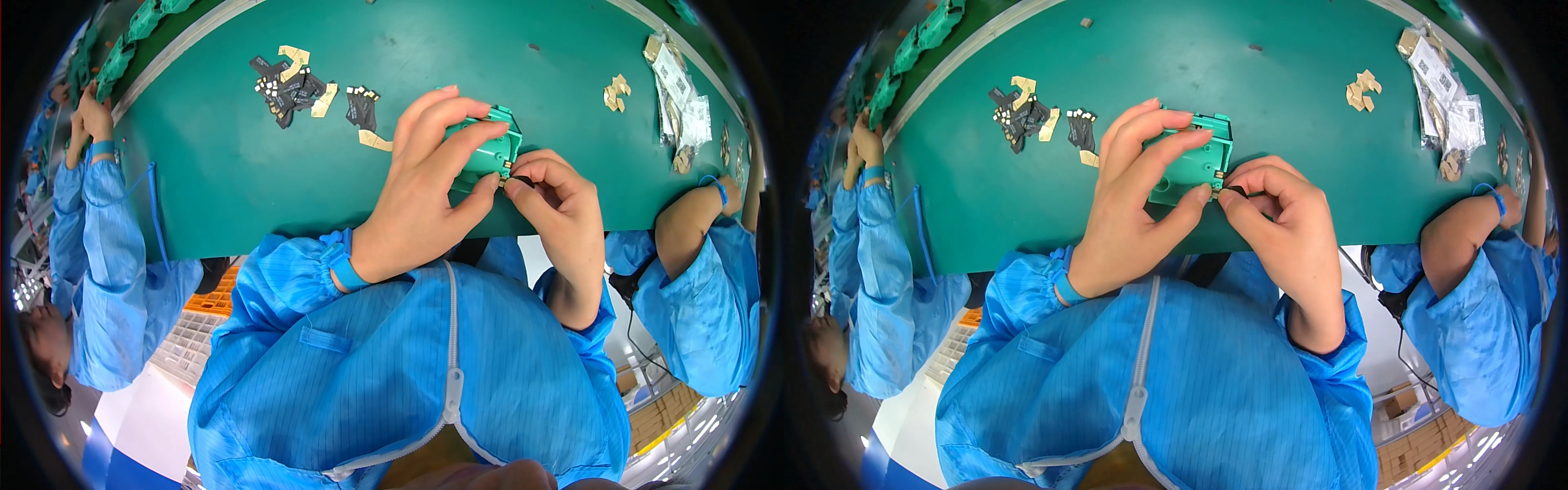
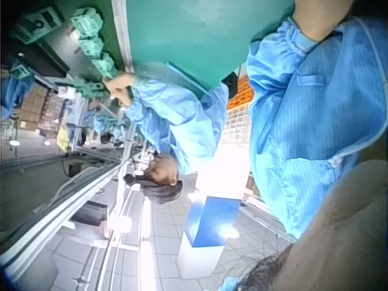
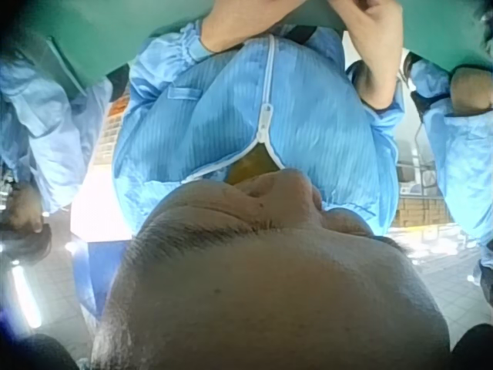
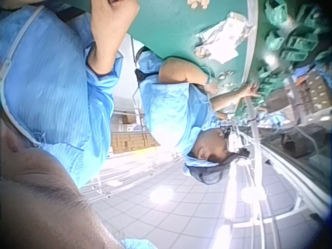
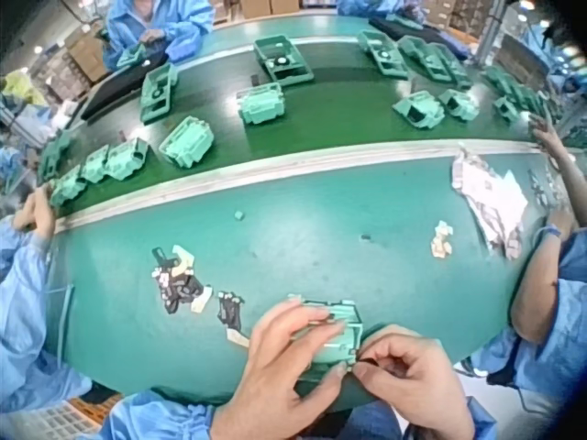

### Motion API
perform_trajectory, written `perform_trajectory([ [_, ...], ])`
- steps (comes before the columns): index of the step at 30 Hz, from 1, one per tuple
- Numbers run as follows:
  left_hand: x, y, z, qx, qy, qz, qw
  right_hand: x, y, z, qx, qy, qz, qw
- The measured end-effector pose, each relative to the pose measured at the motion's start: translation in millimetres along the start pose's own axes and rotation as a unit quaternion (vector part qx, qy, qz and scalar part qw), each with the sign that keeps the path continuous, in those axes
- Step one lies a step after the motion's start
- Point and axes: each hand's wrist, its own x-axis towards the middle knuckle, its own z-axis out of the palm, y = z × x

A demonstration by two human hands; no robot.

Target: The person assembles small electronic components and circuit boards into a plastic housing using screws, working by hand at a factory workstation.

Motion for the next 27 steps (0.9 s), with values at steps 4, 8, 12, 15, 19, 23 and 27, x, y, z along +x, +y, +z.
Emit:
perform_trajectory([
  [4, 2, 1, -1, 0.003, -0.002, 0.002, 1.0, 1, 4, -1, 0.017, 0.002, -0.001, 1.0],
  [8, 0, -1, 2, 0.005, -0.004, -0.007, 1.0, 1, 11, -4, 0.02, -0.007, -0.011, 1.0],
  [12, 3, 2, 0, 0.003, -0.007, 0.004, 1.0, 0, 2, 2, 0.052, 0.02, 0.009, 0.998],
  [15, 3, 6, 0, 0.003, 0.003, -0.011, 1.0, -7, 3, 11, 0.127, 0.051, 0.017, 0.99],
  [19, 1, 3, 0, -0.031, 0.019, -0.013, 0.999, -8, 3, 8, 0.171, 0.026, 0.055, 0.983],
  [23, -7, 8, -7, -0.176, 0.058, -0.069, 0.98, -14, -2, 12, 0.173, 0.029, -0.03, 0.984],
  [27, -12, 10, -20, -0.231, 0.01, -0.14, 0.963, -21, -18, 21, 0.125, 0.027, -0.045, 0.991],
])
